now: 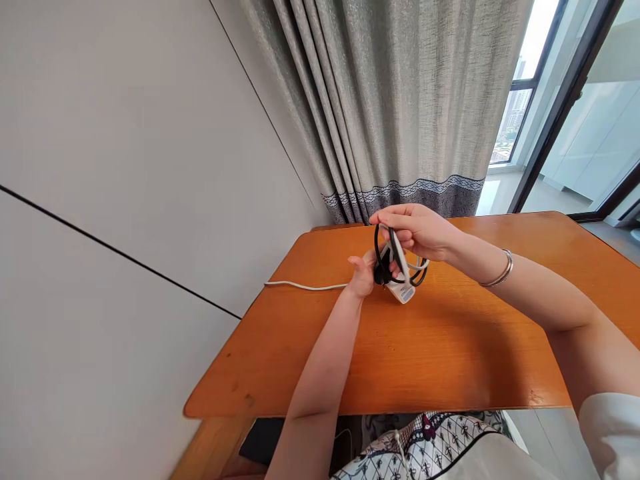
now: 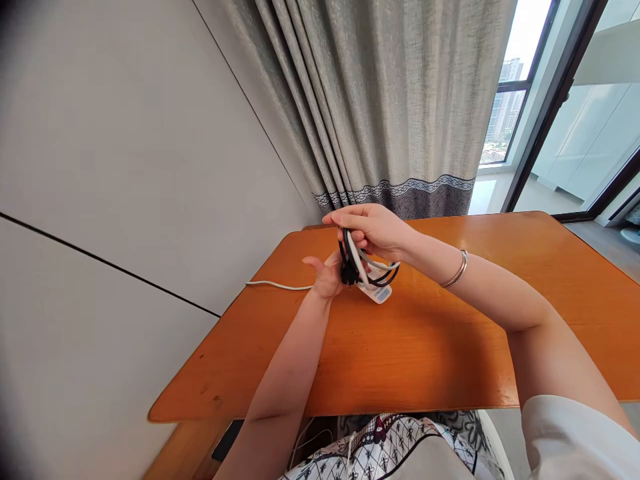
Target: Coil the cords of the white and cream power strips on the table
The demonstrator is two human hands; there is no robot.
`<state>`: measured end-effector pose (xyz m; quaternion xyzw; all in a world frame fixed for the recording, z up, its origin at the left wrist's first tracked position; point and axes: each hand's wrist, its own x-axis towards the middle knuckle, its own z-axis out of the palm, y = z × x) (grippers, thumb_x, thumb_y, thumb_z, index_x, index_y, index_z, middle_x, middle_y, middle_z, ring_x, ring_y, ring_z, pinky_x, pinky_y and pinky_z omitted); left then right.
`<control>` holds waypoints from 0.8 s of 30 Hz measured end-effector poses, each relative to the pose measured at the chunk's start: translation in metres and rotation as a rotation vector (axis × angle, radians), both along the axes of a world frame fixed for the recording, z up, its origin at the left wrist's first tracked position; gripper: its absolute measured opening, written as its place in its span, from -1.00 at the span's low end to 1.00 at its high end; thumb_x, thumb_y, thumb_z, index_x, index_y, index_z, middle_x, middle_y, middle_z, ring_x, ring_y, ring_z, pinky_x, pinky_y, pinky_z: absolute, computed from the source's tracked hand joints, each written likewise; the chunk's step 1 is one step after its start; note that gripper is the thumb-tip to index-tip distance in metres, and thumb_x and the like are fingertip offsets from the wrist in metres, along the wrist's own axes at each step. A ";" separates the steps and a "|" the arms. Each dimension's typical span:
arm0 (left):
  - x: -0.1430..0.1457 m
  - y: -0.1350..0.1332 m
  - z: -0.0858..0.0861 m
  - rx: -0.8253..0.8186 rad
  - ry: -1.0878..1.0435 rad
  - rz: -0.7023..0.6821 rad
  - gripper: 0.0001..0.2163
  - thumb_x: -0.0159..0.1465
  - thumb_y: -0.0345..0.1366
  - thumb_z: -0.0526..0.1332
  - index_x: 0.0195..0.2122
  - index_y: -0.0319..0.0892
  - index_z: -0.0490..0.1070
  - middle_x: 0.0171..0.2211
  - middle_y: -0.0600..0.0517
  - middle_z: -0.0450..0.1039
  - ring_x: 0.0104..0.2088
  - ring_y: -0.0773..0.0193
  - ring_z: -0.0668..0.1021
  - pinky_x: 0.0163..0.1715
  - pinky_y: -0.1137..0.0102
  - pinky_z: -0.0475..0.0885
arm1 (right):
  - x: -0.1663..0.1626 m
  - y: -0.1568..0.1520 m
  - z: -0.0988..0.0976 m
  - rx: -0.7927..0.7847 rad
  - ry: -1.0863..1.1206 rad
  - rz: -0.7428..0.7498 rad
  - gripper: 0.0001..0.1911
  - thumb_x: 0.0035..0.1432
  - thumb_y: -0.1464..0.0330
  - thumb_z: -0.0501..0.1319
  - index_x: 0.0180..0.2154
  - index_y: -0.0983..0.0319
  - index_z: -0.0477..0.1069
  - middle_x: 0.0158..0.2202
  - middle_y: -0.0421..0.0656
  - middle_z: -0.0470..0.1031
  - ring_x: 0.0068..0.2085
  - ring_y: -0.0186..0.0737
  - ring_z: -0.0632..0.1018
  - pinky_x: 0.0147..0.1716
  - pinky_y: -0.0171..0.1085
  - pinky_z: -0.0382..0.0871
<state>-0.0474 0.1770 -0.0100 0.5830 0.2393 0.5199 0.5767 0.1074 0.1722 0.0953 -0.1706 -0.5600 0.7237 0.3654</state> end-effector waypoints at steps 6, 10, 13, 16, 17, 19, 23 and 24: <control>0.004 -0.001 0.001 0.110 0.099 -0.019 -0.19 -0.39 0.54 0.21 -0.48 -0.18 0.34 -0.60 0.11 0.25 -0.60 0.40 0.29 -0.59 0.42 0.24 | -0.027 -0.001 0.008 -0.111 0.154 -0.400 -0.90 0.28 0.46 0.22 -0.32 0.31 0.48 -0.57 -0.30 0.39 -0.63 -0.57 0.25 -0.65 -0.57 0.21; 0.014 -0.006 0.009 0.108 0.230 0.126 -0.26 -0.34 0.45 0.32 -0.52 -0.20 0.32 -0.63 0.14 0.22 -0.59 0.42 0.26 -0.58 0.44 0.19 | -0.034 -0.002 0.009 -0.163 0.215 -0.560 -0.81 0.31 0.50 0.16 -0.38 0.30 0.46 -0.60 -0.31 0.37 -0.64 -0.58 0.24 -0.64 -0.59 0.19; 0.021 -0.010 0.011 0.112 0.350 0.282 -0.40 -0.15 0.30 0.38 -0.58 -0.19 0.27 -0.63 0.13 0.24 -0.57 0.40 0.27 -0.56 0.44 0.18 | -0.034 -0.001 0.000 -0.181 0.274 -0.589 -0.88 0.28 0.43 0.23 -0.35 0.26 0.45 -0.59 -0.34 0.37 -0.64 -0.59 0.25 -0.64 -0.60 0.18; 0.025 -0.013 0.010 0.136 0.519 0.417 -0.57 -0.09 0.02 0.44 -0.59 -0.17 0.26 -0.66 0.15 0.22 -0.59 0.39 0.29 -0.57 0.45 0.14 | -0.032 -0.005 -0.009 -0.186 0.304 -0.562 -0.91 0.21 0.35 0.32 -0.32 0.22 0.45 -0.56 -0.35 0.39 -0.64 -0.60 0.26 -0.65 -0.60 0.19; 0.025 -0.014 0.009 0.142 0.578 0.464 -0.62 -0.09 -0.07 0.45 -0.59 -0.16 0.28 -0.67 0.15 0.24 -0.59 0.37 0.32 -0.57 0.44 0.14 | -0.031 -0.007 -0.011 -0.187 0.298 -0.543 -0.90 0.20 0.34 0.33 -0.32 0.21 0.45 -0.55 -0.35 0.40 -0.64 -0.60 0.27 -0.66 -0.60 0.20; 0.027 -0.015 0.009 0.149 0.689 0.554 -0.72 -0.05 -0.20 0.43 -0.58 -0.16 0.31 -0.68 0.12 0.29 -0.59 0.30 0.39 -0.57 0.43 0.13 | -0.032 -0.012 -0.012 -0.196 0.286 -0.517 -0.91 0.21 0.34 0.32 -0.32 0.20 0.44 -0.54 -0.34 0.41 -0.63 -0.60 0.29 -0.65 -0.62 0.23; 0.031 -0.018 0.012 0.160 0.877 0.669 -0.81 0.06 -0.30 0.32 -0.59 -0.14 0.32 -0.68 0.04 0.35 -0.55 0.13 0.51 -0.56 0.38 0.10 | -0.035 -0.022 -0.012 -0.222 0.331 -0.539 -0.93 0.25 0.37 0.27 -0.32 0.20 0.43 -0.54 -0.34 0.42 -0.62 -0.61 0.32 -0.60 -0.63 0.30; 0.031 -0.018 0.013 0.162 0.903 0.686 -0.82 0.08 -0.31 0.31 -0.58 -0.13 0.32 -0.67 0.03 0.36 -0.53 0.09 0.53 -0.54 0.38 0.09 | -0.035 -0.024 -0.012 -0.223 0.347 -0.544 -0.93 0.25 0.37 0.27 -0.32 0.20 0.43 -0.54 -0.34 0.42 -0.62 -0.60 0.33 -0.60 -0.63 0.31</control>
